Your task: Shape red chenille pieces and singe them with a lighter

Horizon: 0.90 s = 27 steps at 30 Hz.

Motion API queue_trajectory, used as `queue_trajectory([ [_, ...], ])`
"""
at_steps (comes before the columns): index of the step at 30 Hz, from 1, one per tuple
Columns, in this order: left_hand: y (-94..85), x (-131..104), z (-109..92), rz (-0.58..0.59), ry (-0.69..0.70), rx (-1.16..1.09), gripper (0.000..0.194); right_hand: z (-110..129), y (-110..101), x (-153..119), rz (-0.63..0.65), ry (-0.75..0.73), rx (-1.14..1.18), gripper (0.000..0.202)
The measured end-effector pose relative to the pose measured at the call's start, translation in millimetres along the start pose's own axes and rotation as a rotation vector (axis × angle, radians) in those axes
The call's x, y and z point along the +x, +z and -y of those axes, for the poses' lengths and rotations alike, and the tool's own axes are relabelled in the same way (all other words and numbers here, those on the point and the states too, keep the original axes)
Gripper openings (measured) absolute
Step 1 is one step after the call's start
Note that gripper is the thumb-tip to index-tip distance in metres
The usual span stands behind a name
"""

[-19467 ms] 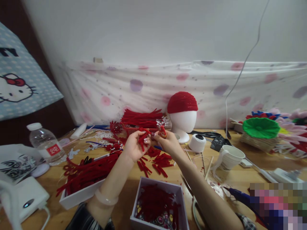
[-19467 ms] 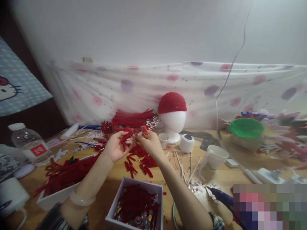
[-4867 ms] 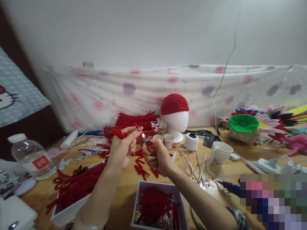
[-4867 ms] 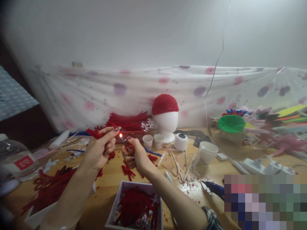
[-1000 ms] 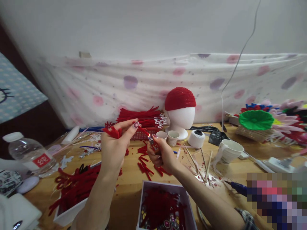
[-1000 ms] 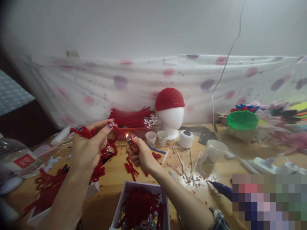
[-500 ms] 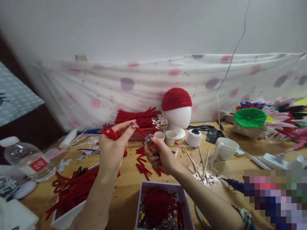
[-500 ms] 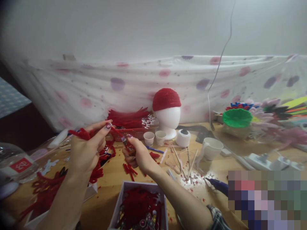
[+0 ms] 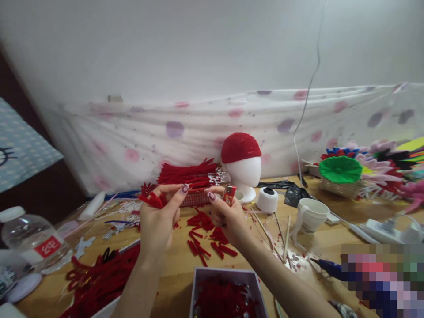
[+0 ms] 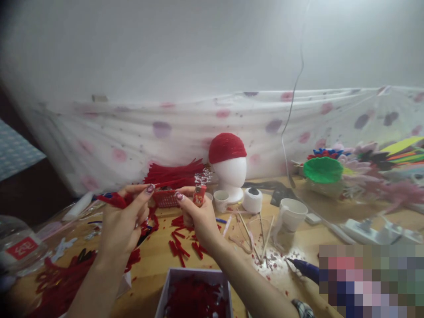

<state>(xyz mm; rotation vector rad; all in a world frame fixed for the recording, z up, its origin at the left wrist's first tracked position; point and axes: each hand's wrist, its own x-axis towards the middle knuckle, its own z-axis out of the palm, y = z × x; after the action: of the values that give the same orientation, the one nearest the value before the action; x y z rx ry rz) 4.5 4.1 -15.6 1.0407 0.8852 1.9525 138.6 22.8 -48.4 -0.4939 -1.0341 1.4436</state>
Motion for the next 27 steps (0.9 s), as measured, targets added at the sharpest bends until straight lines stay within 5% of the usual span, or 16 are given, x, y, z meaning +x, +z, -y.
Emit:
queue_trajectory([
  [11, 9.9, -14, 11, 0.259, -0.274, 0.071, 0.04, 13, 7, -6, -0.009, -0.048, 0.093, 0.04],
  [20, -4.0, -5, 0, 0.479, -0.476, -0.036, 0.042, 16, -6, -5, 0.289, 0.091, -0.152, 0.037],
  [27, -0.1, -7, 0, 0.423, -0.47, -0.076, 0.042, 19, -1, -8, 0.258, 0.062, -0.231, 0.034],
])
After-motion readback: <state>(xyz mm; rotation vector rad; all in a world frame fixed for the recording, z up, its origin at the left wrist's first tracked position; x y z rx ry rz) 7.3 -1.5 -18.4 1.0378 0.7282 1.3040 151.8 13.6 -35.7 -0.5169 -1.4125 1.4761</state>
